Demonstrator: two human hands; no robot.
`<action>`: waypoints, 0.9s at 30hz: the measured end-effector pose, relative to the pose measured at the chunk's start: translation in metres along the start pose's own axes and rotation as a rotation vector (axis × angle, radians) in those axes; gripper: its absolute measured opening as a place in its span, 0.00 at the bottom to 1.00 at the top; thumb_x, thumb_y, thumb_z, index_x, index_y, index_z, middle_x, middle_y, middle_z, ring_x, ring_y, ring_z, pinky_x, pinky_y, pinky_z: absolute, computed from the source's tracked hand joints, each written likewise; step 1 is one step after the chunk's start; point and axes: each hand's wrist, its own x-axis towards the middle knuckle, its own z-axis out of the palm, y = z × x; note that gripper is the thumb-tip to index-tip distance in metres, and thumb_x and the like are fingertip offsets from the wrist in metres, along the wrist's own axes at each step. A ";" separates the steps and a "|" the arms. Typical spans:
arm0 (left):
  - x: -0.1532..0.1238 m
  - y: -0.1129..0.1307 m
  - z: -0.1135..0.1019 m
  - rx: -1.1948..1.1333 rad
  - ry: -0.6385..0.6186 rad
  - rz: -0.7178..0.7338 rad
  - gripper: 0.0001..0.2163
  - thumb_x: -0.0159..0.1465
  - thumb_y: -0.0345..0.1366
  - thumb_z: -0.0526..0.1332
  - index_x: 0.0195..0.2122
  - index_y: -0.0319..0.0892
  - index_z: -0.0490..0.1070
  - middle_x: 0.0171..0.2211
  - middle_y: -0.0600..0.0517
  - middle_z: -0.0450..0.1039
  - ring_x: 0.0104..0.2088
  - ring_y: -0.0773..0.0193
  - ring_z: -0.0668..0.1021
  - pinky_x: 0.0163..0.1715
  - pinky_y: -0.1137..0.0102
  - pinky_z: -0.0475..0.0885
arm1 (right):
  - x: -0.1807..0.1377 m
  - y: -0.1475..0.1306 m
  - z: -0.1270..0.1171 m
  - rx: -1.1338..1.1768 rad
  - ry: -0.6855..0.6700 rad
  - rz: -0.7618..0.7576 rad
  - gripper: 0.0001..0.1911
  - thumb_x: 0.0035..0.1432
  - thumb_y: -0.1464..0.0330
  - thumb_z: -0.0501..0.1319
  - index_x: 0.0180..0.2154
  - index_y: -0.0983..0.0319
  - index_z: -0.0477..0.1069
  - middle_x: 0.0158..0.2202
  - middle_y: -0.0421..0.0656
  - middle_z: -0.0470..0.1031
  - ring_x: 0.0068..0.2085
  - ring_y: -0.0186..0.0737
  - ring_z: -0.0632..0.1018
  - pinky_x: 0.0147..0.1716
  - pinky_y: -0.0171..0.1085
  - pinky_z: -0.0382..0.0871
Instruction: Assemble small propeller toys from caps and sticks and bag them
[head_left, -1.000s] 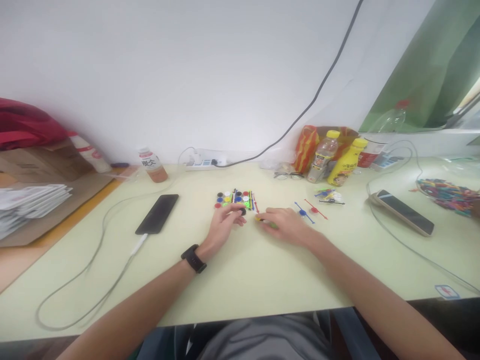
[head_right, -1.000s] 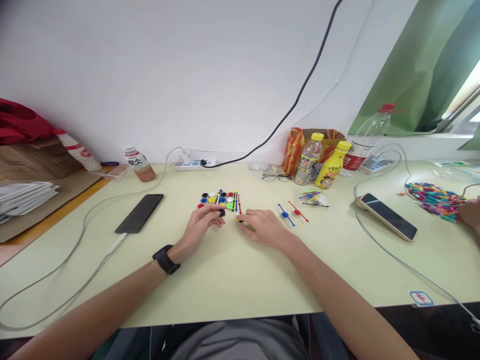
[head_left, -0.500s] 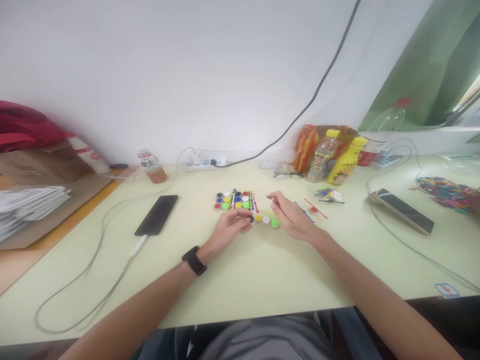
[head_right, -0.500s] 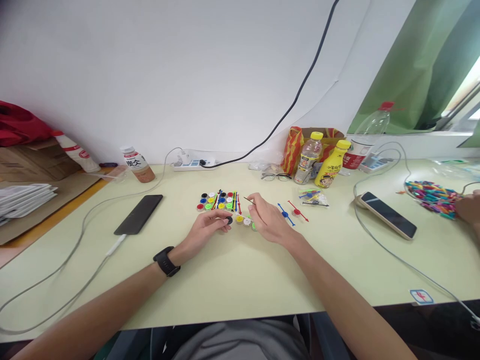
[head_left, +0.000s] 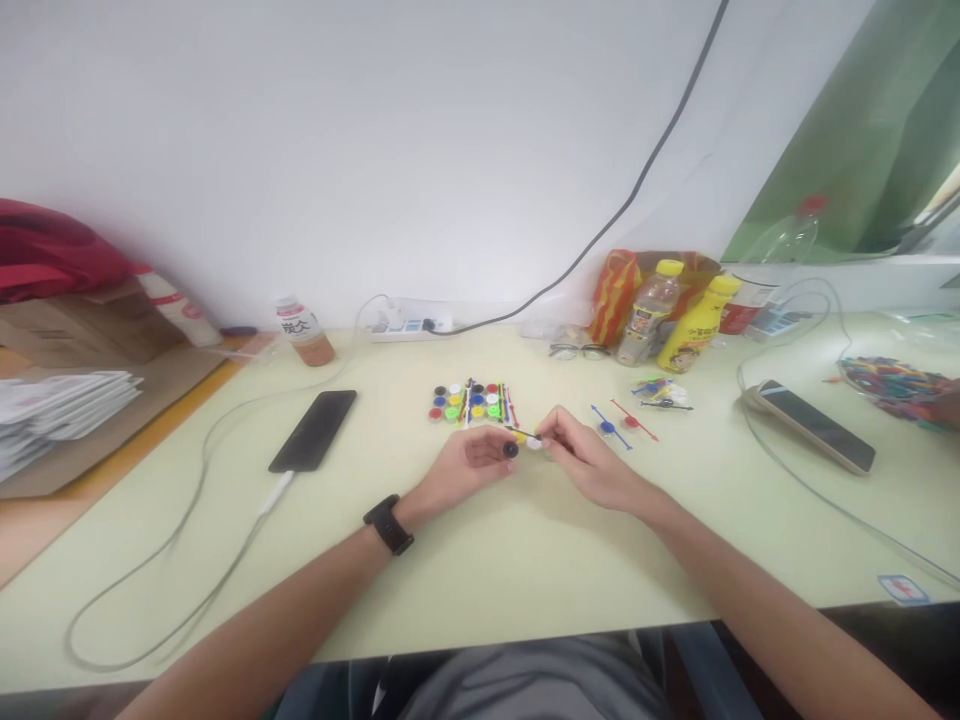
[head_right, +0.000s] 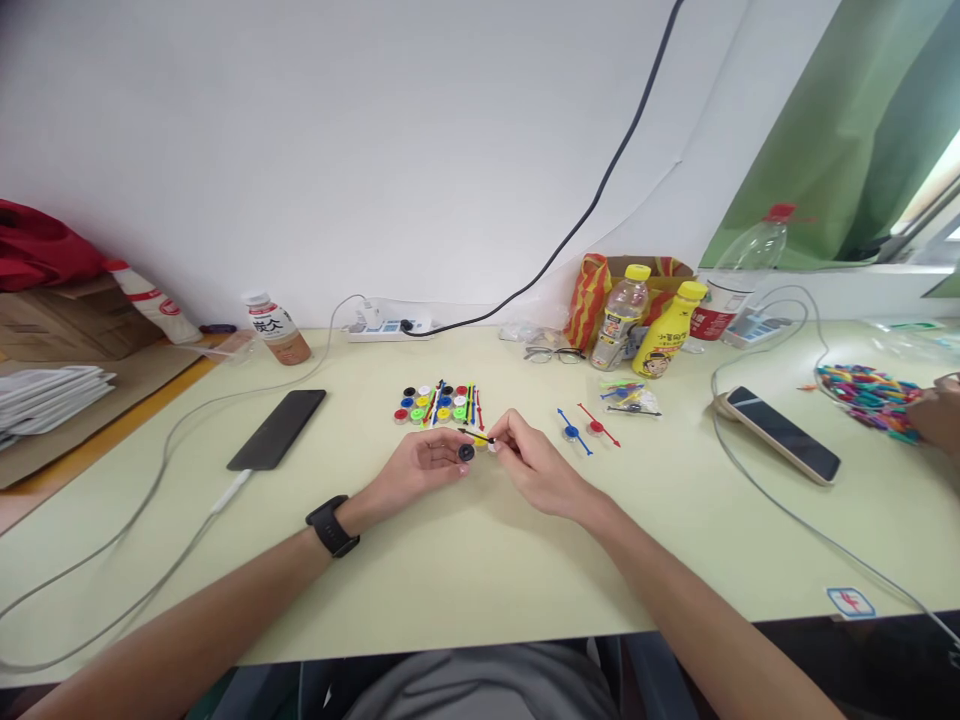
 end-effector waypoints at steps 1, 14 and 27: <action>0.000 0.000 0.000 0.003 -0.009 0.004 0.18 0.58 0.39 0.75 0.48 0.41 0.79 0.42 0.45 0.80 0.42 0.57 0.82 0.49 0.60 0.78 | -0.001 0.003 0.001 0.021 -0.001 -0.002 0.10 0.72 0.61 0.52 0.41 0.58 0.64 0.33 0.39 0.69 0.33 0.38 0.69 0.33 0.36 0.63; -0.001 0.004 0.001 -0.077 -0.063 -0.030 0.19 0.59 0.38 0.75 0.51 0.40 0.79 0.45 0.44 0.81 0.45 0.57 0.82 0.50 0.63 0.77 | 0.000 0.019 0.018 -0.085 0.126 -0.250 0.12 0.70 0.67 0.57 0.52 0.56 0.75 0.48 0.45 0.82 0.47 0.44 0.82 0.49 0.41 0.76; 0.002 0.003 -0.004 -0.168 -0.111 -0.140 0.17 0.62 0.39 0.73 0.51 0.41 0.81 0.44 0.45 0.83 0.42 0.60 0.83 0.46 0.67 0.78 | 0.003 0.029 0.019 -0.188 0.180 -0.524 0.11 0.69 0.74 0.58 0.44 0.58 0.79 0.43 0.47 0.81 0.42 0.41 0.82 0.43 0.39 0.78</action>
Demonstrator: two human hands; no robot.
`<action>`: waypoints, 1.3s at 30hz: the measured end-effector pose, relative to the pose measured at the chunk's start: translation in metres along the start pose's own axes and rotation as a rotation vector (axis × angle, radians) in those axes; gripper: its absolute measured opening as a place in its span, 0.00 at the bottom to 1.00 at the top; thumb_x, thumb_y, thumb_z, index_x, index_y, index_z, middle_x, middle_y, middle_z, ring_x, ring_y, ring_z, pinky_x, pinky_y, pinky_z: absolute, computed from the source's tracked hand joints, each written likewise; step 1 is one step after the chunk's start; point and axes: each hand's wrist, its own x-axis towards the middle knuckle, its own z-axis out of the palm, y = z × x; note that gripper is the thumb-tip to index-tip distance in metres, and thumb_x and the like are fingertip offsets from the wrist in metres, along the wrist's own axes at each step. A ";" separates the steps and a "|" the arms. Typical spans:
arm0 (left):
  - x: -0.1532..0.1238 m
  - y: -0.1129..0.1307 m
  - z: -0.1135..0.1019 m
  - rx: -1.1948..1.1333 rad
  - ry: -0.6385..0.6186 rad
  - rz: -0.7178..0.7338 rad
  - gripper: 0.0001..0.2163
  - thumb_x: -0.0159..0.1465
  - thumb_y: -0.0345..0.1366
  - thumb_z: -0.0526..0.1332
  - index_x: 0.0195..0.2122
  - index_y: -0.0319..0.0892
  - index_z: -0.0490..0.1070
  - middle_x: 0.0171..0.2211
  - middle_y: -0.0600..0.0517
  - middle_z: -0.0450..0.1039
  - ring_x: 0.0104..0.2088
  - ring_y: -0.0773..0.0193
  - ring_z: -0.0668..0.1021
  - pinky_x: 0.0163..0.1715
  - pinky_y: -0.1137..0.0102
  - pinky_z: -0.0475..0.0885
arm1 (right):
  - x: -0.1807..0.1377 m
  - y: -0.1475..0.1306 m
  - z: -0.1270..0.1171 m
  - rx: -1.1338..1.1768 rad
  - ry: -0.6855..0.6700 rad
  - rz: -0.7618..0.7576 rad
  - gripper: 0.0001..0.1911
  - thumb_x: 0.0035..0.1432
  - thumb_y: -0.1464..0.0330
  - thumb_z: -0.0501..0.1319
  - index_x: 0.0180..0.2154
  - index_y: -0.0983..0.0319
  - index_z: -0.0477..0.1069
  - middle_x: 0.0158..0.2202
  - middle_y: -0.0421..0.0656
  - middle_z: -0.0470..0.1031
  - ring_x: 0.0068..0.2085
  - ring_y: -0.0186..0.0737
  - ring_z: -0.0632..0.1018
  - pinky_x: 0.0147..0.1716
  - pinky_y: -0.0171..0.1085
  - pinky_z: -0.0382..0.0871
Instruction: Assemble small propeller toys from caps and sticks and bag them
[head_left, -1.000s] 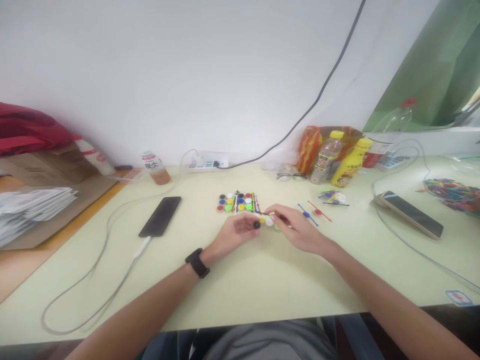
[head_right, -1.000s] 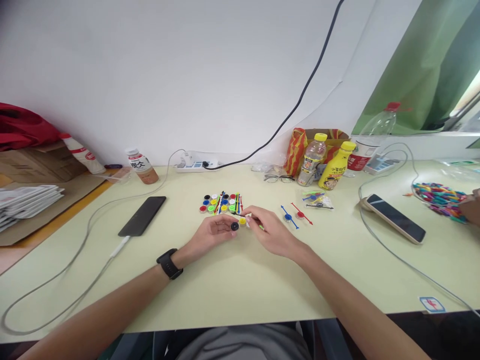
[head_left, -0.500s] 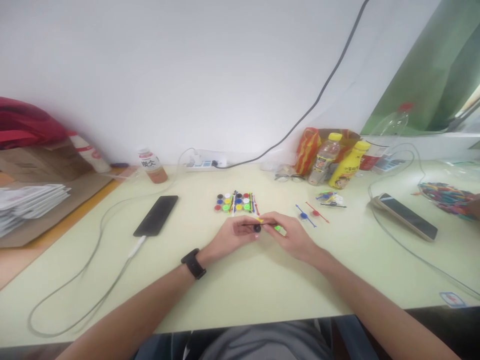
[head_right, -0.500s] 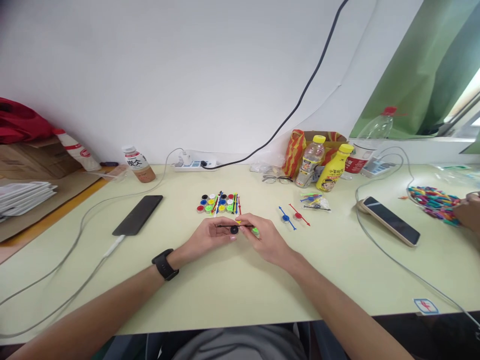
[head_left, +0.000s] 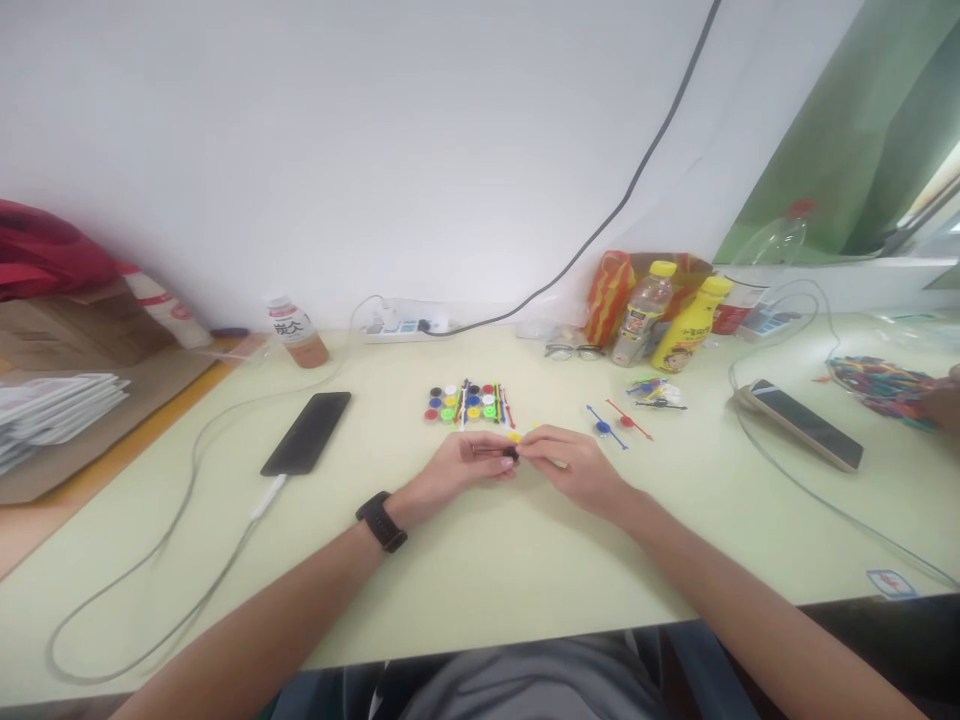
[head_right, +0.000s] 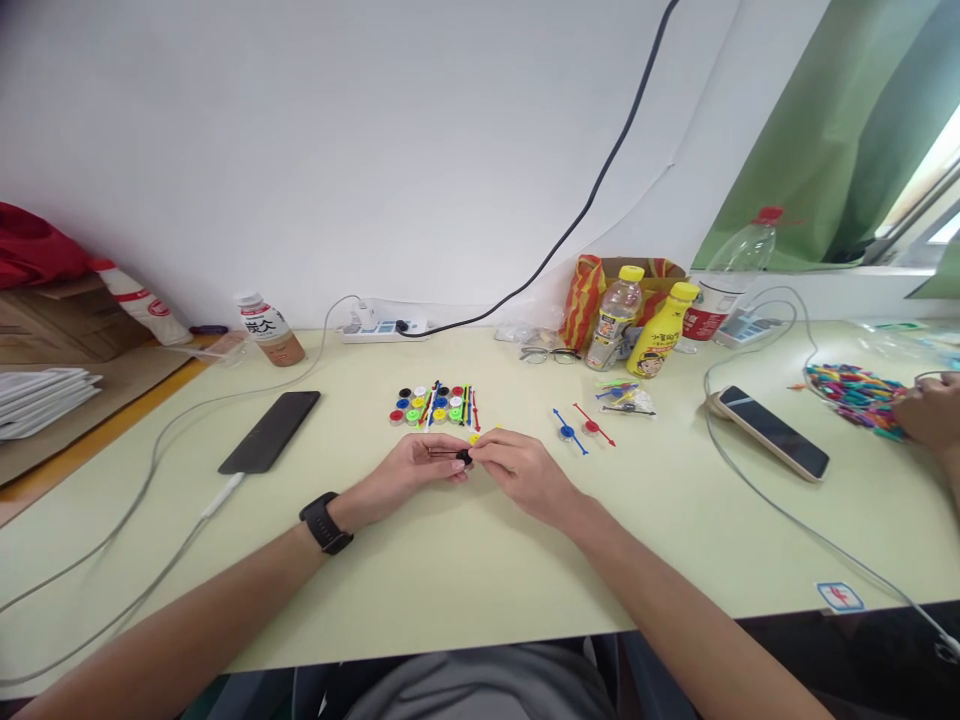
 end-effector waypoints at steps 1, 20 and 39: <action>0.000 0.000 0.000 0.008 -0.003 -0.001 0.17 0.62 0.40 0.73 0.50 0.41 0.81 0.44 0.45 0.83 0.41 0.60 0.83 0.46 0.67 0.78 | 0.000 0.000 0.000 0.001 -0.003 -0.012 0.11 0.69 0.74 0.58 0.43 0.58 0.79 0.43 0.48 0.81 0.42 0.41 0.82 0.42 0.39 0.78; -0.002 0.001 0.010 0.188 0.062 0.123 0.16 0.67 0.45 0.68 0.48 0.40 0.80 0.45 0.43 0.82 0.40 0.56 0.84 0.44 0.63 0.80 | 0.004 -0.006 -0.010 0.101 -0.069 0.175 0.10 0.65 0.73 0.61 0.43 0.58 0.81 0.37 0.45 0.78 0.36 0.39 0.78 0.33 0.36 0.72; -0.004 0.000 0.011 0.129 0.048 0.117 0.16 0.63 0.43 0.72 0.48 0.40 0.79 0.45 0.43 0.82 0.44 0.56 0.83 0.48 0.62 0.77 | 0.009 -0.013 -0.015 0.266 -0.135 0.399 0.07 0.64 0.66 0.65 0.38 0.61 0.81 0.36 0.45 0.80 0.35 0.39 0.77 0.37 0.38 0.72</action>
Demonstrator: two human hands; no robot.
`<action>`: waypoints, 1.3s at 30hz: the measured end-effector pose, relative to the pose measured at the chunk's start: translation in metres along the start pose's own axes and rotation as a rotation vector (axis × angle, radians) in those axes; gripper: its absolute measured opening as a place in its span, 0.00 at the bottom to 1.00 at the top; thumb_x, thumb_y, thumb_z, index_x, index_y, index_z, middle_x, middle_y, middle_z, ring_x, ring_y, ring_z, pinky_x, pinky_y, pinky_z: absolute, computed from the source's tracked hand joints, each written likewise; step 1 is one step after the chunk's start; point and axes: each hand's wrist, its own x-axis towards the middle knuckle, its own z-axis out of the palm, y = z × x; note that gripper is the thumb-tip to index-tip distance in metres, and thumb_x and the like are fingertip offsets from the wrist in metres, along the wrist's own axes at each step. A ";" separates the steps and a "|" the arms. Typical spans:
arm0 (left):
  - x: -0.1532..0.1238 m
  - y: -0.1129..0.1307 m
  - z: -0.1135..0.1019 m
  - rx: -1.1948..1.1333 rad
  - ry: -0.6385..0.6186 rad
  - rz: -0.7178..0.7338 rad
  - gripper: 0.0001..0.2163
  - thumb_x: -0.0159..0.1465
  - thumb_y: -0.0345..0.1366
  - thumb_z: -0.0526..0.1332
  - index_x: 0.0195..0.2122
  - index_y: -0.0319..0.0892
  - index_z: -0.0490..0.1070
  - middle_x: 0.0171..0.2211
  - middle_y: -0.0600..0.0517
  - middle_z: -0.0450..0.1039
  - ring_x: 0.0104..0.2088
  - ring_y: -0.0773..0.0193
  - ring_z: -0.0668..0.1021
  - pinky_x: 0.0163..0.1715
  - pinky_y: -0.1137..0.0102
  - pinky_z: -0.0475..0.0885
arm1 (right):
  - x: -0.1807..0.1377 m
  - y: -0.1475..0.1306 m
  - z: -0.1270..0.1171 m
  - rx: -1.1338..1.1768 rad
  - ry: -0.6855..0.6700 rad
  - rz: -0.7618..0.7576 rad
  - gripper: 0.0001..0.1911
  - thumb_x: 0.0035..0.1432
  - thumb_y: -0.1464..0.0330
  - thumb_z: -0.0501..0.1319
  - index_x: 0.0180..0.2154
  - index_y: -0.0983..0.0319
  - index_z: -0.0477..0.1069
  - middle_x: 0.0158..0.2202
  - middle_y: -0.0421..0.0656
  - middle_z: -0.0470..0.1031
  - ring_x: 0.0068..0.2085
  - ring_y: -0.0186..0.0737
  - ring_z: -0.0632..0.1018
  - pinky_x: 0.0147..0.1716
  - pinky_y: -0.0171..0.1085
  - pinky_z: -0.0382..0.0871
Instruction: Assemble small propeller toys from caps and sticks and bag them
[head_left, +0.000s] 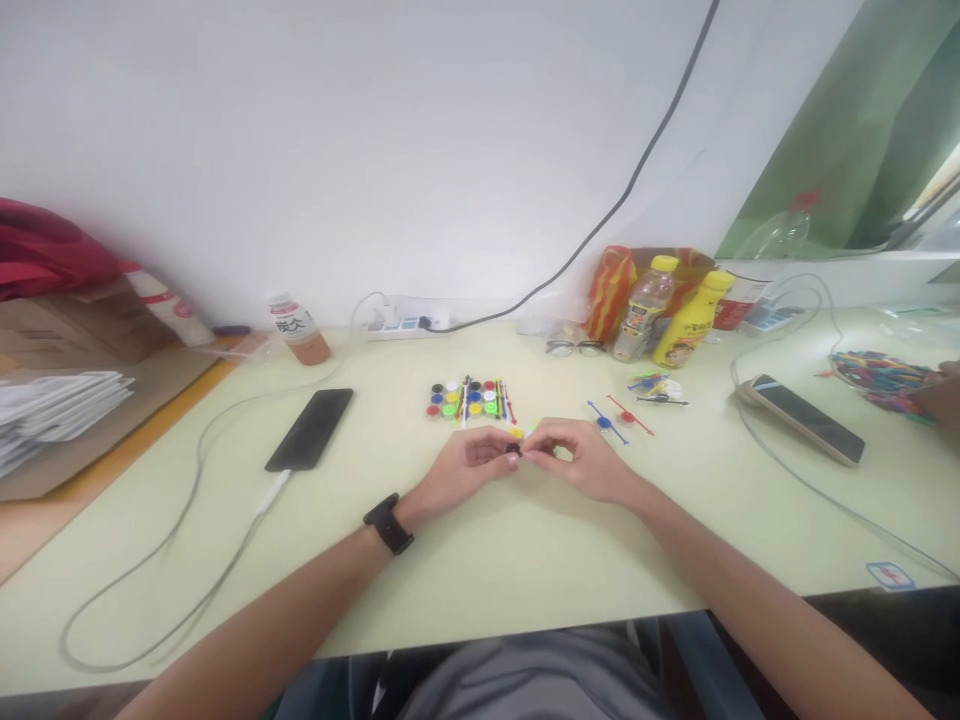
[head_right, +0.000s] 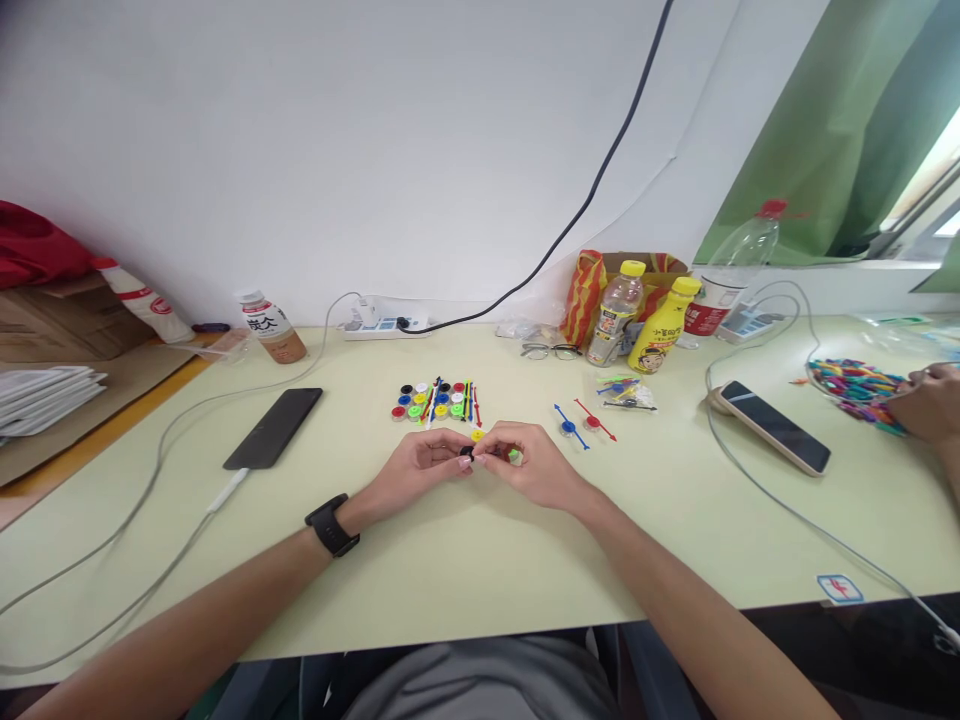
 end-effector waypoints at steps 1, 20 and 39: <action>0.000 0.000 0.000 -0.002 0.000 0.000 0.16 0.63 0.43 0.72 0.47 0.40 0.80 0.44 0.43 0.81 0.43 0.56 0.82 0.47 0.62 0.77 | 0.000 0.000 0.000 0.025 0.002 0.004 0.07 0.64 0.65 0.65 0.38 0.61 0.81 0.37 0.46 0.80 0.36 0.40 0.78 0.38 0.39 0.73; 0.001 0.001 0.001 0.085 0.094 0.077 0.14 0.61 0.42 0.73 0.44 0.40 0.81 0.42 0.44 0.82 0.44 0.55 0.82 0.48 0.62 0.78 | 0.003 0.005 0.002 0.017 -0.022 0.131 0.15 0.63 0.58 0.65 0.34 0.63 0.79 0.27 0.42 0.76 0.27 0.35 0.69 0.27 0.35 0.63; -0.004 0.001 0.003 0.305 0.084 0.179 0.10 0.64 0.40 0.69 0.38 0.37 0.78 0.34 0.47 0.79 0.33 0.62 0.80 0.37 0.68 0.76 | 0.001 -0.002 0.002 -0.012 -0.044 0.141 0.14 0.62 0.58 0.65 0.32 0.62 0.79 0.27 0.41 0.75 0.27 0.35 0.68 0.24 0.34 0.59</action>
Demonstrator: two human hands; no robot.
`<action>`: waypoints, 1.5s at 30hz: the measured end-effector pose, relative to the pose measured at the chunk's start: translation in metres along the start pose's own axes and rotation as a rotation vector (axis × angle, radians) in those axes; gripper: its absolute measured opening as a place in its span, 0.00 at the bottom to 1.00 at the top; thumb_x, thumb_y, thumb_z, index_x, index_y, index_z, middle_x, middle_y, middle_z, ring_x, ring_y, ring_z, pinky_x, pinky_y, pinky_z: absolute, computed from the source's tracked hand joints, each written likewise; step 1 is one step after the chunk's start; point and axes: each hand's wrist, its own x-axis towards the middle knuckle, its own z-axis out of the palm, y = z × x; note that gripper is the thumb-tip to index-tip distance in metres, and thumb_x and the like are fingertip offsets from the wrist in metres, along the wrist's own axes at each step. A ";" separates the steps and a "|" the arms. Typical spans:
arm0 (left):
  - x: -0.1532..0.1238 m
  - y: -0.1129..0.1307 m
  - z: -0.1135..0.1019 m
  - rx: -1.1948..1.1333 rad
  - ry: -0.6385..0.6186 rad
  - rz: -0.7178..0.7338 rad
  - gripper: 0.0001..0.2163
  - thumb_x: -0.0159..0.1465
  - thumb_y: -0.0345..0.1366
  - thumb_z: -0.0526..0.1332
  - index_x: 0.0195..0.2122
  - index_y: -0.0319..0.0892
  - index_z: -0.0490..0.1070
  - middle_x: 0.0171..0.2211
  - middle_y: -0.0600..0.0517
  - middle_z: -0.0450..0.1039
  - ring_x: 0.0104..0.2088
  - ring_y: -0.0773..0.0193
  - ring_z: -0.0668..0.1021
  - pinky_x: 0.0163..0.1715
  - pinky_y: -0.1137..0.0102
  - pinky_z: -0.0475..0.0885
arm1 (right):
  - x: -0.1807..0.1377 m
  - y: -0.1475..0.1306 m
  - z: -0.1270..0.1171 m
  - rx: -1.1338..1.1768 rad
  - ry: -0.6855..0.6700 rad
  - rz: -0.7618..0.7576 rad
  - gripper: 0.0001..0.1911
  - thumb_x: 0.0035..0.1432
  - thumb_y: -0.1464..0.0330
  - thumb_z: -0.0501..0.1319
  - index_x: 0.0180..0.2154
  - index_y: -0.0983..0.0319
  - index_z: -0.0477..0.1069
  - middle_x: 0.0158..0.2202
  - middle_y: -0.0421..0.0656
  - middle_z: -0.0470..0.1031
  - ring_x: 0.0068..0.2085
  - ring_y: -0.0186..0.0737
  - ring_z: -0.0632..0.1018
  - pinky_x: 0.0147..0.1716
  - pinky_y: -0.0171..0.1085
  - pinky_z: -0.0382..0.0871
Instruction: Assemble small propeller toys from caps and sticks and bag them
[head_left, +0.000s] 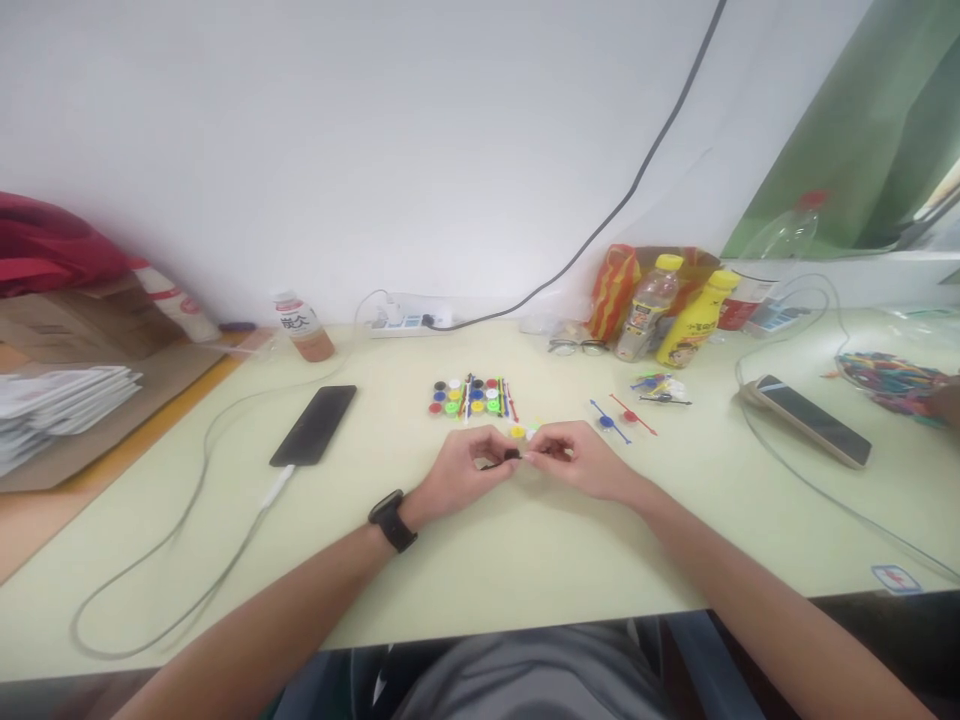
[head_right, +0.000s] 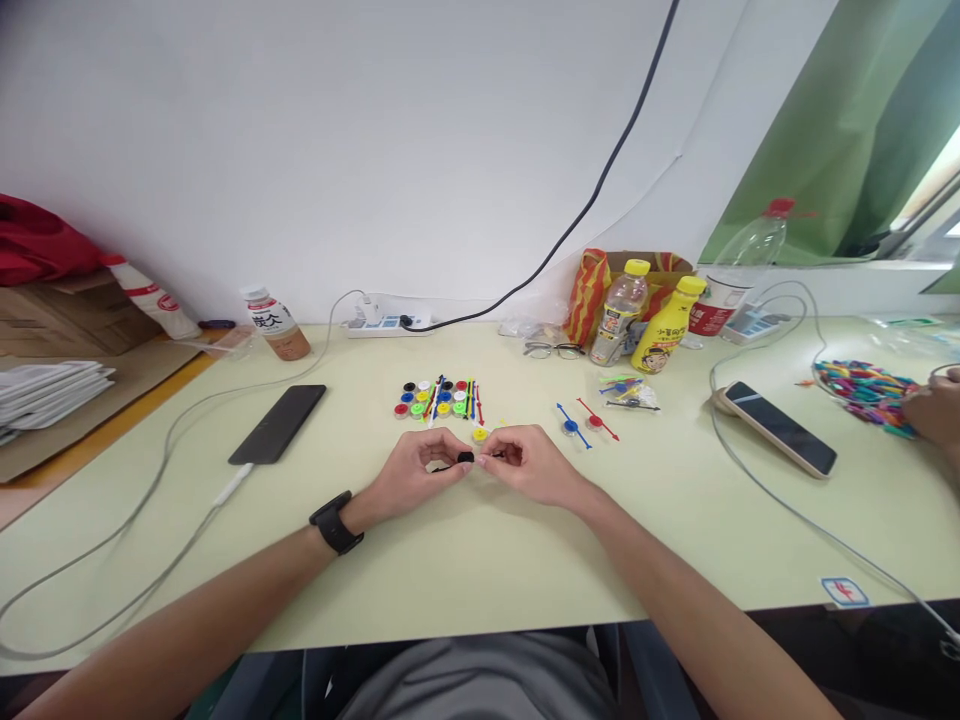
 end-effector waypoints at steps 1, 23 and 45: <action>0.000 0.000 0.000 0.006 0.008 -0.001 0.10 0.64 0.40 0.69 0.37 0.37 0.78 0.33 0.47 0.79 0.33 0.63 0.79 0.36 0.69 0.76 | 0.000 0.000 0.000 0.005 0.000 0.000 0.14 0.62 0.58 0.65 0.32 0.62 0.79 0.27 0.41 0.75 0.26 0.34 0.67 0.24 0.34 0.59; 0.000 0.002 -0.007 -0.232 -0.137 -0.008 0.10 0.67 0.40 0.68 0.43 0.38 0.78 0.48 0.41 0.80 0.47 0.55 0.82 0.51 0.60 0.77 | 0.004 0.009 -0.005 0.055 0.004 -0.027 0.15 0.63 0.56 0.66 0.39 0.62 0.78 0.29 0.40 0.71 0.28 0.35 0.68 0.28 0.35 0.63; 0.007 -0.003 -0.010 -0.378 0.078 -0.087 0.12 0.61 0.37 0.74 0.43 0.38 0.79 0.44 0.44 0.82 0.44 0.58 0.83 0.48 0.63 0.79 | -0.002 0.004 -0.005 0.368 -0.106 -0.005 0.37 0.74 0.49 0.45 0.15 0.60 0.61 0.20 0.39 0.55 0.25 0.35 0.61 0.29 0.40 0.56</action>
